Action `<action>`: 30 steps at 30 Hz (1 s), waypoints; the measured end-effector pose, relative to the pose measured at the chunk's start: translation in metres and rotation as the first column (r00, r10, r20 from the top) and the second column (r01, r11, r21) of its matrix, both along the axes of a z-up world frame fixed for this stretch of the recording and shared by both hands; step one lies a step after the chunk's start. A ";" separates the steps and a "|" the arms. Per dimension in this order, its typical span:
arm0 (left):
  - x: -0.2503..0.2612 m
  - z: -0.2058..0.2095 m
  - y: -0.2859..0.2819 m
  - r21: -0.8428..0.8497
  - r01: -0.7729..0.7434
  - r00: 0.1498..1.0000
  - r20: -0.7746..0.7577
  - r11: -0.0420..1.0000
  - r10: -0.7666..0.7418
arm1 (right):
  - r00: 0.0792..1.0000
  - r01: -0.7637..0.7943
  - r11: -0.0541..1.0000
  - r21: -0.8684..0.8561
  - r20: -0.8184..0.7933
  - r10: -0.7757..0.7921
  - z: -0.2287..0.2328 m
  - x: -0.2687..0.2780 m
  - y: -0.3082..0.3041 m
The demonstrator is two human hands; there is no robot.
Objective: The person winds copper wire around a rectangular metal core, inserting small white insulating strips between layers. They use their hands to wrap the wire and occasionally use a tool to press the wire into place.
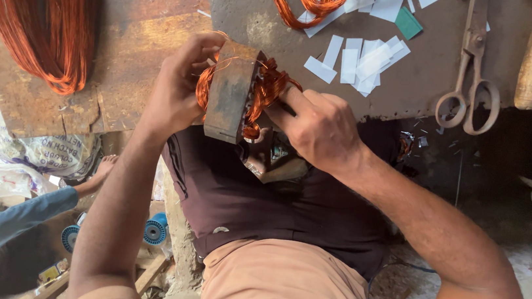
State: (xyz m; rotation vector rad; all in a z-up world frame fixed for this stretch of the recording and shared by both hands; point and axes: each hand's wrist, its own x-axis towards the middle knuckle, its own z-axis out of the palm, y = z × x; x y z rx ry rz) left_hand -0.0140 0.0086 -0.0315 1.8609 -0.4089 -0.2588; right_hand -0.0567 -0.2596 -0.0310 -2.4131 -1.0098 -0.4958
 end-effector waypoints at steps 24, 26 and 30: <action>0.015 0.019 -0.006 0.266 0.168 0.944 0.233 0.949 -0.232 | 0.993 0.060 0.994 0.090 0.096 -0.068 -0.018 -0.001 0.014; 0.017 0.022 -0.012 0.309 0.190 0.919 0.278 0.932 -0.280 | 0.993 0.066 0.996 0.053 0.091 -0.071 -0.018 -0.003 0.013; 0.016 0.021 -0.016 0.164 0.212 0.960 0.148 0.963 -0.236 | 0.992 0.065 0.998 0.000 0.105 -0.065 -0.015 -0.003 0.012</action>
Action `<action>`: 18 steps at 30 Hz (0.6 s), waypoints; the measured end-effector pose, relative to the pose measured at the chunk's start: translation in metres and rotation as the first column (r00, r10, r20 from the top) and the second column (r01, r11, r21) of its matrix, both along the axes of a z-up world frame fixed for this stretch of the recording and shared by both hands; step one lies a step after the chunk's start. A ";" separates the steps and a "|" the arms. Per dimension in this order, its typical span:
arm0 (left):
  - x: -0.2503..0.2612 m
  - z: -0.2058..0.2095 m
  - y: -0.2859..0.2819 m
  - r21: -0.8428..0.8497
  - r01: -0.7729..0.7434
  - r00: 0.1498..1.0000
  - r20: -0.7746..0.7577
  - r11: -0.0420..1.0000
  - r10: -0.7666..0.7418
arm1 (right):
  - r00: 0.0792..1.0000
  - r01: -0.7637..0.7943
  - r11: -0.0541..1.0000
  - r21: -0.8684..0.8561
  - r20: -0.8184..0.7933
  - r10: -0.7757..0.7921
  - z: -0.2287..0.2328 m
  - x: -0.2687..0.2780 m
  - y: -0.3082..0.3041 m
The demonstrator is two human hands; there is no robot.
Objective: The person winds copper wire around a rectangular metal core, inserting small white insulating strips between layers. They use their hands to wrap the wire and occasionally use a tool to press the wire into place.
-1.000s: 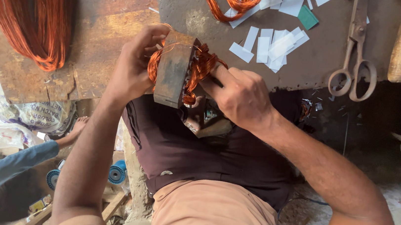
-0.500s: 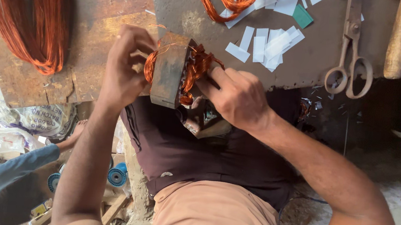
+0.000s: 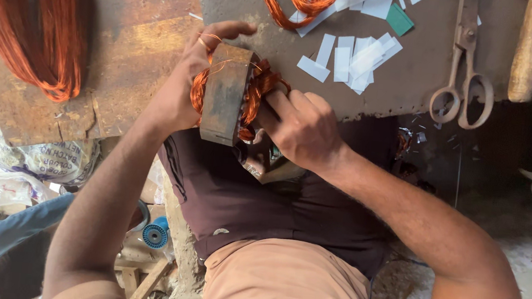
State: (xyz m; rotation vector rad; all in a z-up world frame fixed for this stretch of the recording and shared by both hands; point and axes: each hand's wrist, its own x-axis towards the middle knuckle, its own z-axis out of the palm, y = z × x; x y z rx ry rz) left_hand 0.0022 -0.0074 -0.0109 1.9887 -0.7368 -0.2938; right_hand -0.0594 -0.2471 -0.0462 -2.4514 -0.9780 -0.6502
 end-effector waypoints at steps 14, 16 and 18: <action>-0.007 -0.005 0.007 -0.055 -0.059 0.997 -0.055 0.997 0.056 | 0.985 0.084 0.983 0.161 -0.160 -0.058 0.007 -0.003 0.005; -0.011 -0.001 0.008 -0.069 -0.094 0.988 -0.130 0.993 0.085 | 0.975 0.087 0.979 0.184 -0.217 -0.046 0.006 0.001 0.005; -0.012 0.000 0.008 -0.033 -0.106 0.988 -0.120 0.994 0.102 | 0.979 0.067 0.981 0.184 -0.202 -0.029 0.006 0.002 0.005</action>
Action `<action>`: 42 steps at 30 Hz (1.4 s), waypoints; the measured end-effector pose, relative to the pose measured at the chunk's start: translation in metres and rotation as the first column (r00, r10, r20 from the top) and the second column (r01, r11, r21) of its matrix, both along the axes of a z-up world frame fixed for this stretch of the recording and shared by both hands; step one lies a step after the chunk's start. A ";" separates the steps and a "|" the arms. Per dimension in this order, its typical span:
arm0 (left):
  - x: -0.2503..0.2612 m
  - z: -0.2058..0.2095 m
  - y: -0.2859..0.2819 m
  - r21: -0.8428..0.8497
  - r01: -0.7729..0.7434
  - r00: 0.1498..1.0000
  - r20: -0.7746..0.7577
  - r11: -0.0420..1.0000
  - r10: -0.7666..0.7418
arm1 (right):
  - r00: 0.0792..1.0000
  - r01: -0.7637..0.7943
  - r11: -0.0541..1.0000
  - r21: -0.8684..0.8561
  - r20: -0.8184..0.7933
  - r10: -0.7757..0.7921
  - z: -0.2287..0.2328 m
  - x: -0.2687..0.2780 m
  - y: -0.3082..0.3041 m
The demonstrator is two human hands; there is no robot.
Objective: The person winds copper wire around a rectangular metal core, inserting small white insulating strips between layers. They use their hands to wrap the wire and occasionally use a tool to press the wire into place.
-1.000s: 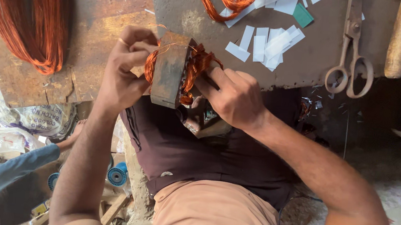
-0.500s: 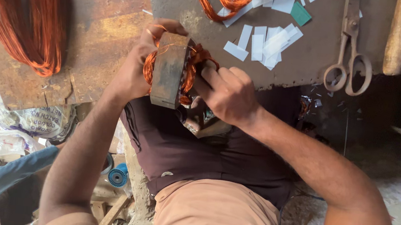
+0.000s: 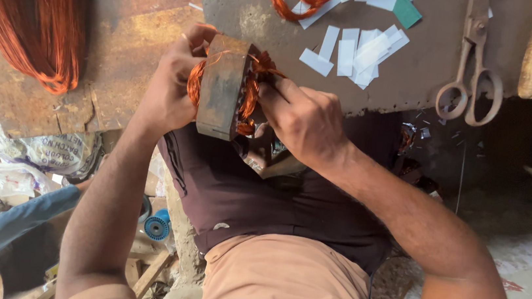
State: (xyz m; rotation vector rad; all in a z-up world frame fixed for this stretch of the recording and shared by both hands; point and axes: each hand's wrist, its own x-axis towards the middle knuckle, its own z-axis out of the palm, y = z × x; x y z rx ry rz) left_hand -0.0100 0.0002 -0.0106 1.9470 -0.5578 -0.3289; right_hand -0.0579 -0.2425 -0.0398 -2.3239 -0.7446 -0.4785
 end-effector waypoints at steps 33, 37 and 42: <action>-0.002 -0.001 0.000 0.058 -0.018 0.987 0.161 0.998 0.008 | 0.998 0.059 0.990 0.132 -0.040 -0.054 -0.017 0.004 0.003; -0.005 0.000 0.001 0.086 -0.070 0.985 0.161 0.994 0.055 | 0.993 0.080 0.971 0.226 -0.106 -0.057 -0.017 0.003 0.004; -0.005 -0.001 0.009 0.173 -0.115 0.979 0.184 0.978 0.083 | 0.997 0.039 0.976 0.216 -0.072 -0.024 -0.015 0.004 0.000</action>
